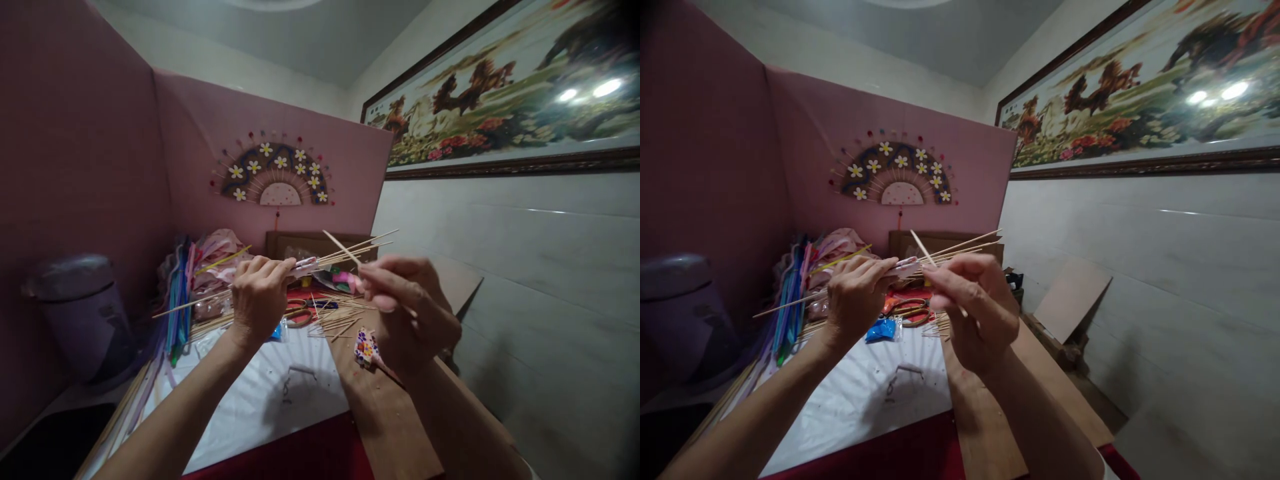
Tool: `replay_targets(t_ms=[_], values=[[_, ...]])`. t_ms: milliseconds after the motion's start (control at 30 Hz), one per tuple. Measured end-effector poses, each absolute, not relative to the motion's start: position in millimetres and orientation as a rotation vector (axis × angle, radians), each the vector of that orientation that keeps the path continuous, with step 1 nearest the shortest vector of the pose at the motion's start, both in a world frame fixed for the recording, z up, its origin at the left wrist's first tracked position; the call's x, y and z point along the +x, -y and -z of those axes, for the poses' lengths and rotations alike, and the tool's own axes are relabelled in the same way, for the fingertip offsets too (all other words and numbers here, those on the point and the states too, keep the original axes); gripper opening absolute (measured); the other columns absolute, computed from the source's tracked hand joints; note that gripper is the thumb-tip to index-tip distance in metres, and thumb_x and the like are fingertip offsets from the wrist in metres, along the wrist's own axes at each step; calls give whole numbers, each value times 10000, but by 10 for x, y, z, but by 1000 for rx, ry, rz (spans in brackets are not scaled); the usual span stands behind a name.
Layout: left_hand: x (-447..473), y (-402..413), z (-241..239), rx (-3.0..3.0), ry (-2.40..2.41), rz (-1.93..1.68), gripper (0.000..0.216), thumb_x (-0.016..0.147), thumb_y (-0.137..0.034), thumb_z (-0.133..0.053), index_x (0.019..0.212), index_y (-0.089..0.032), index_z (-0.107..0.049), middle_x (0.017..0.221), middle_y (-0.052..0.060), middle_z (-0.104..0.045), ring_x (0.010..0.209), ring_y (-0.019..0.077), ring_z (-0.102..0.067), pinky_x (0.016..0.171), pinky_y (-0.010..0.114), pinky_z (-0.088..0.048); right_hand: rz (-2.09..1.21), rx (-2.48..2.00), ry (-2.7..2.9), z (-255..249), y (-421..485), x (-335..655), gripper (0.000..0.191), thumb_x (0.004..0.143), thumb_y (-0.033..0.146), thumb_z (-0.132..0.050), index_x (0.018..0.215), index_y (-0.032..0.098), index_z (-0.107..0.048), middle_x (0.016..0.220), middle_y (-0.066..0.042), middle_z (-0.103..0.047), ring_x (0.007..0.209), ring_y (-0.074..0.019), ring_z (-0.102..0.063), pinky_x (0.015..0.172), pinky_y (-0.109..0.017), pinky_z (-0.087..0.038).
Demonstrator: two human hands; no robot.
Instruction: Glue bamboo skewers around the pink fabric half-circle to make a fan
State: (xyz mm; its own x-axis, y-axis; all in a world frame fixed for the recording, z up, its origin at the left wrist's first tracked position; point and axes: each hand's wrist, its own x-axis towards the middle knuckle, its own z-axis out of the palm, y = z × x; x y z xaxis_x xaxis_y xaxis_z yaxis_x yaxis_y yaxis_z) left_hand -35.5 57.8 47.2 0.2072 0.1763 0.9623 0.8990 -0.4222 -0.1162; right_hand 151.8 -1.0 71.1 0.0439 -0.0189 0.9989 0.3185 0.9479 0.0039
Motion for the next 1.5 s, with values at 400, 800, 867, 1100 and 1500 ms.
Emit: replay_targets(t_ms=[400, 800, 867, 1100, 1500], values=[[-314, -520, -506, -1774, 986, 1254, 152, 830, -215, -566, 935, -188, -672, 792, 41, -721, 741, 217, -590, 696, 359, -376, -64, -285, 1291, -931, -70, 1337, 86, 856, 189, -582, 863, 223, -661, 833, 17, -686, 639, -101, -668, 531, -236, -572], [-267, -466, -527, -1776, 936, 1242, 146, 807, -199, -596, 929, -177, -672, 772, 31, -711, 723, 211, -576, 692, 355, -377, -451, -394, 1374, -844, -218, 1340, 55, 843, 223, -597, 809, 180, -590, 740, 14, -696, 602, -117, -688, 568, -235, -594], [-263, -467, -527, -1771, 923, 1241, 145, 807, -191, -593, 928, -175, -673, 768, 30, -711, 722, 210, -578, 692, 355, -378, -443, -402, 1376, -824, -229, 1341, 63, 841, 238, -600, 811, 185, -590, 729, 18, -692, 589, -119, -684, 562, -242, -594], [-253, -470, -518, -1765, 912, 1239, 137, 811, -190, -592, 919, -174, -676, 763, 30, -712, 717, 208, -579, 690, 355, -379, -436, -440, 1392, -804, -262, 1343, 61, 836, 243, -606, 807, 191, -592, 703, 21, -687, 562, -118, -674, 538, -241, -584], [-233, -455, -522, -1766, 925, 1226, 134, 822, -191, -580, 915, -183, -675, 759, 20, -710, 722, 206, -577, 697, 359, -379, -375, -481, 1413, -800, -264, 1341, 51, 841, 233, -589, 811, 191, -583, 713, 28, -682, 561, -105, -671, 536, -225, -578]])
